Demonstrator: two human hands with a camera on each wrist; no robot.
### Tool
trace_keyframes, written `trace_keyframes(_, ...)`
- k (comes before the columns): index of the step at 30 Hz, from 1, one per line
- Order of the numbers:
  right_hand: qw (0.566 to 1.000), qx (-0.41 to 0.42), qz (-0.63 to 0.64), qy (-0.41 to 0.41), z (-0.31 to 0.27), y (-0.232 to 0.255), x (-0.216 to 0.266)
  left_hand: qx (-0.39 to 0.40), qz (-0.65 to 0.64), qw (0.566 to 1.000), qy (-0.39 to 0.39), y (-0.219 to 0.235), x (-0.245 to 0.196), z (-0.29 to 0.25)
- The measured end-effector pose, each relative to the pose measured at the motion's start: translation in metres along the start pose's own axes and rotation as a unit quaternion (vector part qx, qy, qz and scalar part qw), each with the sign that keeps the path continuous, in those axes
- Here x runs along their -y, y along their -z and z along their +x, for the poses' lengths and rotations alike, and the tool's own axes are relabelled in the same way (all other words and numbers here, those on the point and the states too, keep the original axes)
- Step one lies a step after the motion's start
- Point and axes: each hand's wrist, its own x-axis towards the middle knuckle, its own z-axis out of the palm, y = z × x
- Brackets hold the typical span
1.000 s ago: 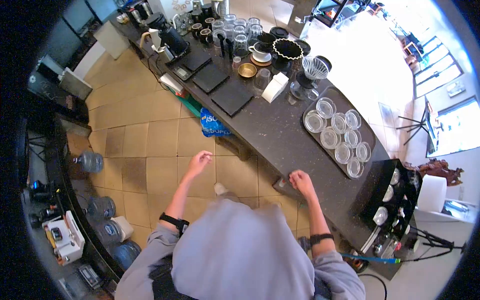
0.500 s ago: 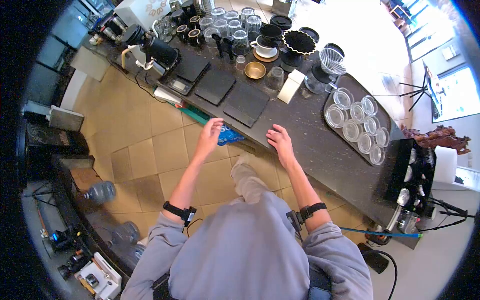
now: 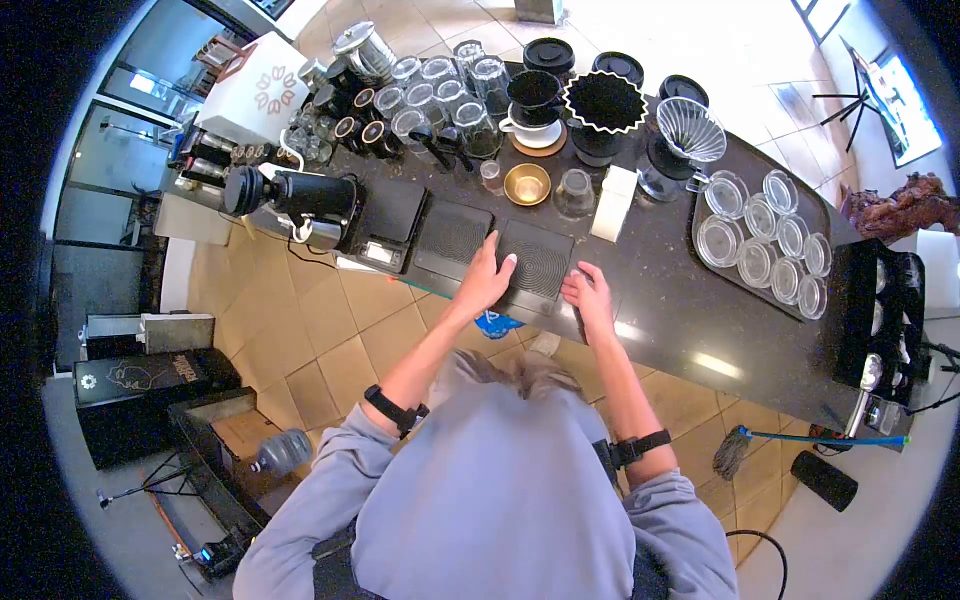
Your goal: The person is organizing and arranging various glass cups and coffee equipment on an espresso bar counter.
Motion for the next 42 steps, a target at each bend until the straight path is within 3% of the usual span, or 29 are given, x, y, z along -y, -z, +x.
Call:
trace_keyframes(2,1.0,-0.006,-0.009,0.002,0.001,0.0,-0.002,0.019,0.005,0.999,0.047,0.001,0.001,0.009)
trace_keyframes(6,0.999,-0.029,-0.037,-0.004,0.0,-0.002,-0.001,0.042,0.009,0.998,0.054,0.0,0.009,0.022)
trace_keyframes(13,0.994,0.017,-0.11,-0.021,-0.006,-0.004,0.005,0.181,0.002,0.979,0.092,0.006,0.016,0.039)
trace_keyframes(15,0.994,0.005,-0.107,-0.035,-0.01,-0.002,0.01,0.134,-0.001,0.989,0.062,0.002,0.02,0.037)
trace_keyframes(18,0.994,-0.016,-0.098,-0.049,-0.016,0.0,0.017,0.2,-0.07,0.973,0.094,0.006,0.014,0.035)
trace_keyframes(21,0.993,-0.039,-0.102,-0.055,-0.015,0.007,0.018,0.214,-0.084,0.968,0.096,0.007,0.002,0.032)
trace_keyframes(28,0.988,-0.087,-0.123,-0.04,-0.015,0.022,0.014,0.187,-0.153,0.967,0.085,-0.015,0.004,0.026)
trace_keyframes(30,0.988,-0.087,-0.12,-0.036,-0.017,0.023,0.013,0.176,-0.175,0.962,0.113,-0.016,0.006,0.027)
trace_keyframes(33,0.989,-0.086,-0.113,-0.032,-0.02,0.022,0.013,0.225,-0.232,0.935,0.145,-0.016,0.014,0.031)
trace_keyframes(39,0.983,-0.116,-0.144,-0.015,-0.017,0.023,0.015,0.188,-0.243,0.941,0.143,-0.017,0.005,0.02)
trace_keyframes(42,0.984,-0.1,-0.148,-0.028,-0.018,0.031,0.019,0.21,-0.279,0.925,0.147,-0.02,0.013,0.021)
